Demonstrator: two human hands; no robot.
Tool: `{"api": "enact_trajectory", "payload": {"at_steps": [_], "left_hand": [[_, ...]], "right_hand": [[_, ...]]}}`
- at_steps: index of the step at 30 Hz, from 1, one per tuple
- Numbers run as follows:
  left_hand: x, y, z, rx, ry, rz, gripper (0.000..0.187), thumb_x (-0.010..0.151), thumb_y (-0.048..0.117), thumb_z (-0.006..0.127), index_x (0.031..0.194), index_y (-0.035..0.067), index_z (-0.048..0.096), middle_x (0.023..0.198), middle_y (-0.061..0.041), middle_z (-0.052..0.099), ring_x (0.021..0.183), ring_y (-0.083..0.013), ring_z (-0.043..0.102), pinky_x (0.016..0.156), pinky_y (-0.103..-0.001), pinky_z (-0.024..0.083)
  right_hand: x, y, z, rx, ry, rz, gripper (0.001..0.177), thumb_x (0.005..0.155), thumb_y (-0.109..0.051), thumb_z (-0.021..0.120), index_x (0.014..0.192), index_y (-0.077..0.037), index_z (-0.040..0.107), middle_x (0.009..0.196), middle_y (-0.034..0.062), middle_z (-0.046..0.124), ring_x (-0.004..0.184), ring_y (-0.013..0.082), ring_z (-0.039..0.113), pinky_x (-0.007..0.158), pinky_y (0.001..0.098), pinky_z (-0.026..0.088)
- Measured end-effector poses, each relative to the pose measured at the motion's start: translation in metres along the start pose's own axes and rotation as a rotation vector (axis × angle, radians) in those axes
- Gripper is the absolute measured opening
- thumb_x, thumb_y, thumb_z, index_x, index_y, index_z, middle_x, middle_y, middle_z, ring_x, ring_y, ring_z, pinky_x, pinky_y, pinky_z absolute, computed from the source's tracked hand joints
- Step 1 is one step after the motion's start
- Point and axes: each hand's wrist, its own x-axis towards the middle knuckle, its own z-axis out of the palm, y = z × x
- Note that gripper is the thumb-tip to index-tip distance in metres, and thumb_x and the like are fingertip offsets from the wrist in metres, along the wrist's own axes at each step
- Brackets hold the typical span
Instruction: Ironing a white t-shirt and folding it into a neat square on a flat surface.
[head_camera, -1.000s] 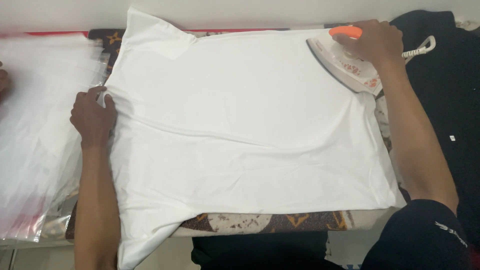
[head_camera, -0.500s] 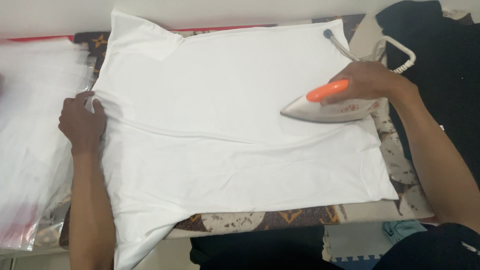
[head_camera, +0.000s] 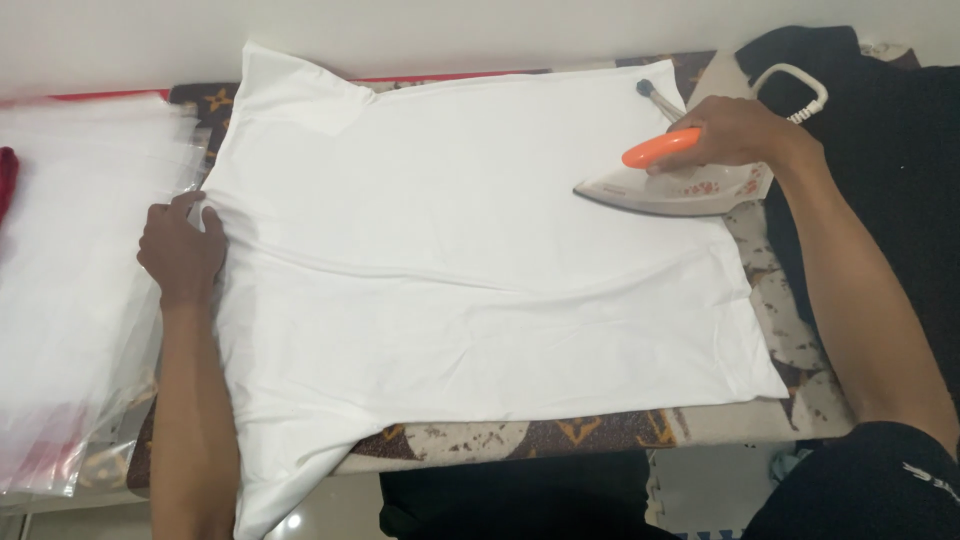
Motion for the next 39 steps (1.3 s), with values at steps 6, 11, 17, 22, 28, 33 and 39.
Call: {"api": "enact_trajectory", "payload": {"at_steps": [6, 11, 17, 22, 28, 33, 39], "left_hand": [[-0.003, 0.004, -0.006, -0.027, -0.025, -0.021, 0.031, 0.102, 0.028, 0.061, 0.129, 0.022, 0.074, 0.111, -0.015, 0.064, 0.084, -0.0418, 0.068, 0.068, -0.057, 0.052], [-0.004, 0.000, -0.003, -0.039, 0.009, 0.017, 0.030, 0.102, 0.027, 0.063, 0.128, 0.021, 0.075, 0.106, -0.014, 0.063, 0.078, -0.0393, 0.067, 0.063, -0.054, 0.051], [-0.004, 0.004, -0.008, -0.034, -0.024, 0.001, 0.032, 0.102, 0.027, 0.061, 0.130, 0.020, 0.074, 0.112, -0.015, 0.064, 0.084, -0.0395, 0.068, 0.067, -0.054, 0.052], [-0.005, 0.007, -0.012, -0.086, -0.020, -0.008, 0.031, 0.101, 0.026, 0.060, 0.128, 0.020, 0.074, 0.111, -0.013, 0.065, 0.084, -0.0392, 0.068, 0.069, -0.054, 0.051], [-0.004, 0.010, -0.014, -0.059, -0.044, -0.017, 0.032, 0.101, 0.027, 0.060, 0.129, 0.020, 0.074, 0.113, -0.015, 0.064, 0.084, -0.0413, 0.068, 0.070, -0.055, 0.052], [-0.003, 0.008, -0.013, -0.060, -0.040, -0.030, 0.032, 0.101, 0.028, 0.060, 0.129, 0.021, 0.074, 0.112, -0.014, 0.064, 0.085, -0.0392, 0.068, 0.069, -0.054, 0.052], [-0.004, 0.005, -0.008, -0.049, -0.039, -0.044, 0.032, 0.102, 0.030, 0.059, 0.129, 0.023, 0.073, 0.109, -0.012, 0.063, 0.081, -0.0396, 0.067, 0.067, -0.054, 0.051]], "right_hand": [[0.067, 0.034, 0.023, -0.046, 0.330, 0.185, 0.076, 0.099, -0.076, 0.060, 0.072, -0.007, 0.044, 0.064, 0.0079, 0.049, 0.057, 0.0311, 0.052, 0.056, 0.0445, 0.036], [0.127, 0.056, 0.032, -0.082, 0.497, 0.384, 0.087, 0.107, -0.079, 0.054, 0.123, 0.006, 0.060, 0.113, 0.0277, 0.068, 0.098, 0.0494, 0.066, 0.078, 0.0577, 0.050], [0.088, 0.035, 0.009, -0.055, 0.389, 0.211, 0.082, 0.099, -0.077, 0.060, 0.114, 0.004, 0.066, 0.107, 0.0264, 0.071, 0.097, 0.0512, 0.067, 0.076, 0.0575, 0.051], [0.132, 0.078, 0.013, -0.002, 0.416, 0.387, 0.091, 0.102, -0.080, 0.066, 0.120, 0.009, 0.061, 0.114, 0.0295, 0.066, 0.101, 0.0548, 0.065, 0.076, 0.0605, 0.053], [0.117, 0.083, 0.015, -0.038, 0.429, 0.208, 0.086, 0.106, -0.077, 0.065, 0.082, 0.005, 0.059, 0.086, 0.0245, 0.065, 0.078, 0.0476, 0.064, 0.063, 0.0548, 0.047], [0.062, 0.037, -0.017, -0.003, 0.178, 0.088, 0.062, 0.098, -0.062, 0.062, 0.079, -0.004, 0.047, 0.072, 0.0157, 0.052, 0.064, 0.0342, 0.047, 0.059, 0.0455, 0.032], [0.116, 0.084, 0.007, 0.013, 0.391, 0.295, 0.085, 0.109, -0.075, 0.064, 0.092, 0.008, 0.055, 0.083, 0.0231, 0.058, 0.068, 0.0469, 0.060, 0.053, 0.0559, 0.048]]}}
